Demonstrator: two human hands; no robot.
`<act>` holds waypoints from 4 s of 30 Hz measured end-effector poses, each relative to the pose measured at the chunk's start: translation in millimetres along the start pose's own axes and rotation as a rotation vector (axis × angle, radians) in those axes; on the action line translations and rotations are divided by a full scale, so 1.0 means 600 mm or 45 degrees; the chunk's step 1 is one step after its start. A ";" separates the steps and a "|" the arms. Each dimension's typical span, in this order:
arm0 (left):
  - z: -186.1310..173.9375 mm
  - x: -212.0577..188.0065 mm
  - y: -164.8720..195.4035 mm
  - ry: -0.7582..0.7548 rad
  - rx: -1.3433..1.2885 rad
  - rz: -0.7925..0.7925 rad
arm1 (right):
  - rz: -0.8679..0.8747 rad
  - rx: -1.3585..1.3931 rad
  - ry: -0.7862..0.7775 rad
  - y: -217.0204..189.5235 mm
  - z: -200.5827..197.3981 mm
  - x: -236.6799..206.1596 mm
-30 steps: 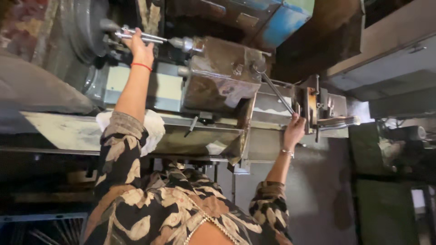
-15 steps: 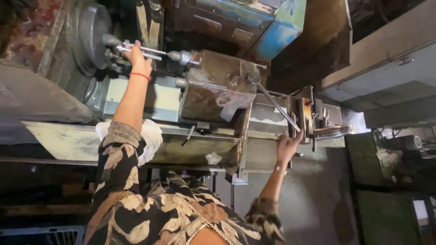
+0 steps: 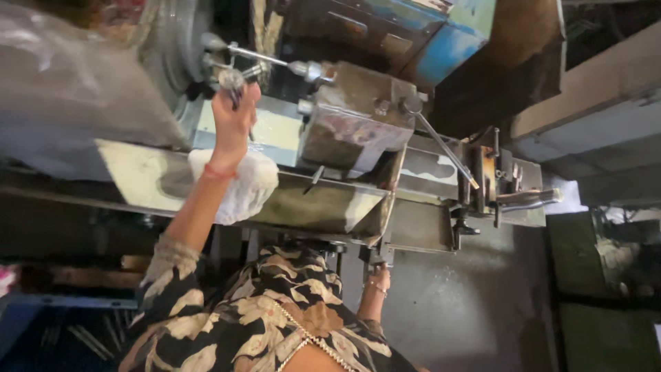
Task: The person repeatedly picks up metal rods from a blue bin, places them against a rotating grinding wheel, and then returns the rods to the bin. The process is repeated multiple times throughout the clip.
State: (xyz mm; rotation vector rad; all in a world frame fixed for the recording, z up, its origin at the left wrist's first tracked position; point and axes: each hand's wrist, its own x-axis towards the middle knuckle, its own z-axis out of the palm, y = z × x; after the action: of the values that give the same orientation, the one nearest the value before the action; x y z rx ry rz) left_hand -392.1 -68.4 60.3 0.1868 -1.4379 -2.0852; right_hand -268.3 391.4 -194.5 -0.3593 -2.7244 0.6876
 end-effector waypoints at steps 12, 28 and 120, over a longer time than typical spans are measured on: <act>-0.332 -0.345 -0.005 0.345 1.637 0.101 | 1.031 1.334 -0.302 -0.157 -0.036 -0.035; -0.336 -0.520 0.083 0.866 0.227 -0.094 | -0.390 1.431 -1.926 -0.638 -0.043 -0.366; -0.549 -0.708 -0.011 -0.584 1.685 -0.530 | 0.043 1.317 -0.703 -0.267 -0.084 -0.322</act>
State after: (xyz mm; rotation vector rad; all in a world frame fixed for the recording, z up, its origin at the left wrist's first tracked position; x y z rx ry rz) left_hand 92.9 -102.9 -168.6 0.5640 -3.0738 -1.0903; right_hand -98.8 215.5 -117.9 0.0595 -2.3316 2.2861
